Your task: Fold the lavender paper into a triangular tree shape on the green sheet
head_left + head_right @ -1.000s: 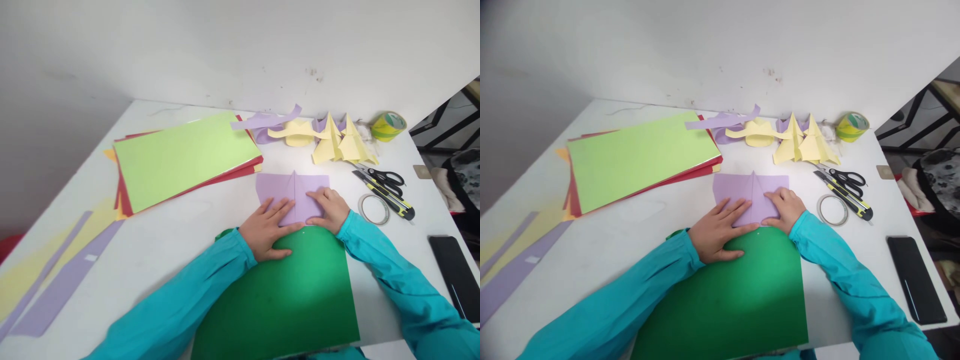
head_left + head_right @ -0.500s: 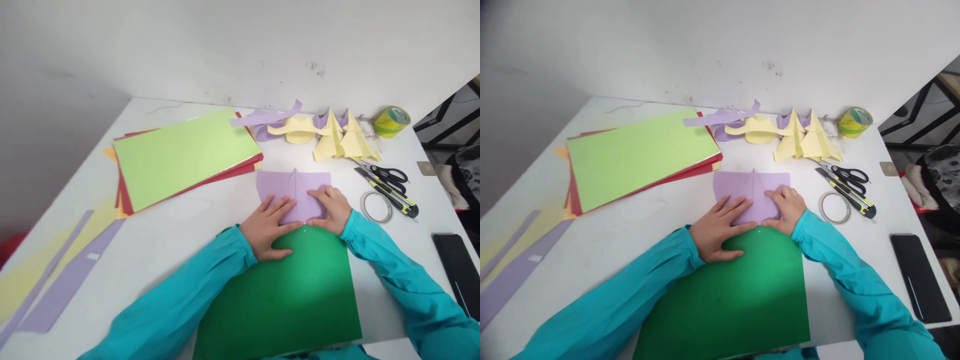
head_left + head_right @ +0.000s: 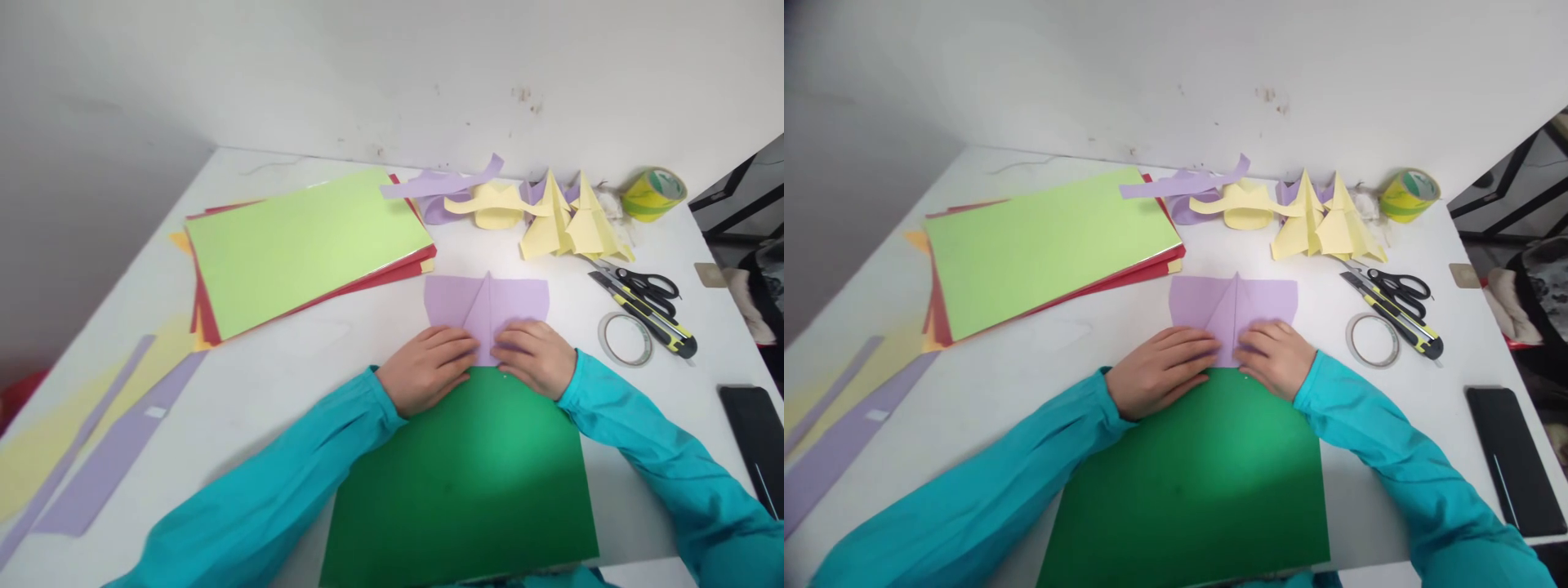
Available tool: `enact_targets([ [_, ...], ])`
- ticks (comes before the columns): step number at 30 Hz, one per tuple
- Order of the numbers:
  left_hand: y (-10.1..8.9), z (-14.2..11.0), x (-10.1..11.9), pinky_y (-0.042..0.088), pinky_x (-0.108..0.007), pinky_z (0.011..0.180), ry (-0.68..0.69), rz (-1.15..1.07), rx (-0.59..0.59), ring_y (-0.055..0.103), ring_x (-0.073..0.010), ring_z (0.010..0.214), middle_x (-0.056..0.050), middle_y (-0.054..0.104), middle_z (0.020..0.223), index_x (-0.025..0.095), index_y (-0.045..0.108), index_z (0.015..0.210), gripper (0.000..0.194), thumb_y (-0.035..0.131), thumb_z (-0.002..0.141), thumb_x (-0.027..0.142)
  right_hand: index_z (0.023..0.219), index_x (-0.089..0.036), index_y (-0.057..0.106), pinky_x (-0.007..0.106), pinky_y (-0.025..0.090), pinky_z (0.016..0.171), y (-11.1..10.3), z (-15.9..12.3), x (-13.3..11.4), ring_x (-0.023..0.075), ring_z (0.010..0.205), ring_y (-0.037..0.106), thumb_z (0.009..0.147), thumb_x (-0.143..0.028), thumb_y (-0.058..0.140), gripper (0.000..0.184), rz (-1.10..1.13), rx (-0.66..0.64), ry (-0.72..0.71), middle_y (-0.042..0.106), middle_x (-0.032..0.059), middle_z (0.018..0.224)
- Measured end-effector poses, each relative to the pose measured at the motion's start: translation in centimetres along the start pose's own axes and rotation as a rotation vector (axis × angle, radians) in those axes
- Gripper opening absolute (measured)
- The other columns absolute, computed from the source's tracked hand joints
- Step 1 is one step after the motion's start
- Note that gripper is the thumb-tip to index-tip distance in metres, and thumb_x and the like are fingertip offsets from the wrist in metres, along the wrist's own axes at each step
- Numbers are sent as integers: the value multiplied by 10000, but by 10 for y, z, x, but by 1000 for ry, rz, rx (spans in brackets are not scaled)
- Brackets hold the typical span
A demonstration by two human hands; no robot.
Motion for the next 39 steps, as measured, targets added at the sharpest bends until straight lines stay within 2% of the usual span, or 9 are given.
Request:
enact_targets([
  [6,-2,18,4,496,-350,710,8,80,167,627,-214,840,-66,722,917,134,630,913,69,606,861,173,936,-114,660,339,481,779,-4,6,-3,203,955,619,883,-118,551,121,-122,131,-140,721,90,947],
  [11,-9,27,2,483,-335,689,-37,-16,303,603,-189,796,-71,721,903,145,623,944,116,571,853,96,983,-128,637,331,476,729,-21,13,-2,184,882,639,859,-214,630,151,-30,242,-22,724,83,933],
  [13,-16,36,2,488,-334,691,-48,-76,341,601,-186,799,-71,719,891,151,630,945,117,590,848,100,1018,-134,636,340,470,714,-30,19,-1,190,860,638,833,-289,672,243,-6,259,32,722,81,924],
  [18,-45,62,5,509,-313,671,-100,-220,423,619,-163,746,-63,720,828,160,669,890,101,634,825,92,939,-171,663,313,447,685,-61,40,1,142,753,643,864,-177,625,84,100,371,78,727,38,833],
  [24,-70,77,4,554,-259,622,-331,-593,483,667,-158,716,-82,720,804,157,723,836,60,674,829,191,895,-177,670,296,449,685,-89,60,4,125,738,654,864,-167,627,54,243,394,122,732,28,801],
  [27,-74,77,4,553,-254,625,-258,-551,490,666,-148,713,-71,722,809,164,717,850,70,647,850,172,912,-181,674,304,444,687,-93,62,2,127,739,646,864,-163,624,72,192,409,80,733,29,814],
  [33,-60,54,8,505,-342,717,121,50,443,670,-199,867,-75,735,914,145,649,974,127,580,875,105,1009,-151,668,346,424,691,-71,42,-3,178,854,624,885,-130,555,169,-33,379,-103,733,66,915],
  [37,-30,27,12,519,-320,713,178,121,297,673,-185,874,-81,735,905,134,629,967,148,495,913,101,1024,-113,656,344,454,688,-31,17,-7,191,898,620,900,-114,513,189,-44,305,-207,724,89,949],
  [39,-16,14,14,523,-321,736,178,99,230,674,-189,879,-78,735,903,138,631,920,92,542,902,136,996,-108,662,348,463,701,-13,5,-8,195,893,626,884,-110,536,169,-43,264,-237,719,94,948],
])
Point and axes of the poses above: each hand's wrist, its own z-axis towards the middle knuckle, its own y-axis out of the palm, x = y × z, the point moved 3 cm from there along z, towards the middle knuckle
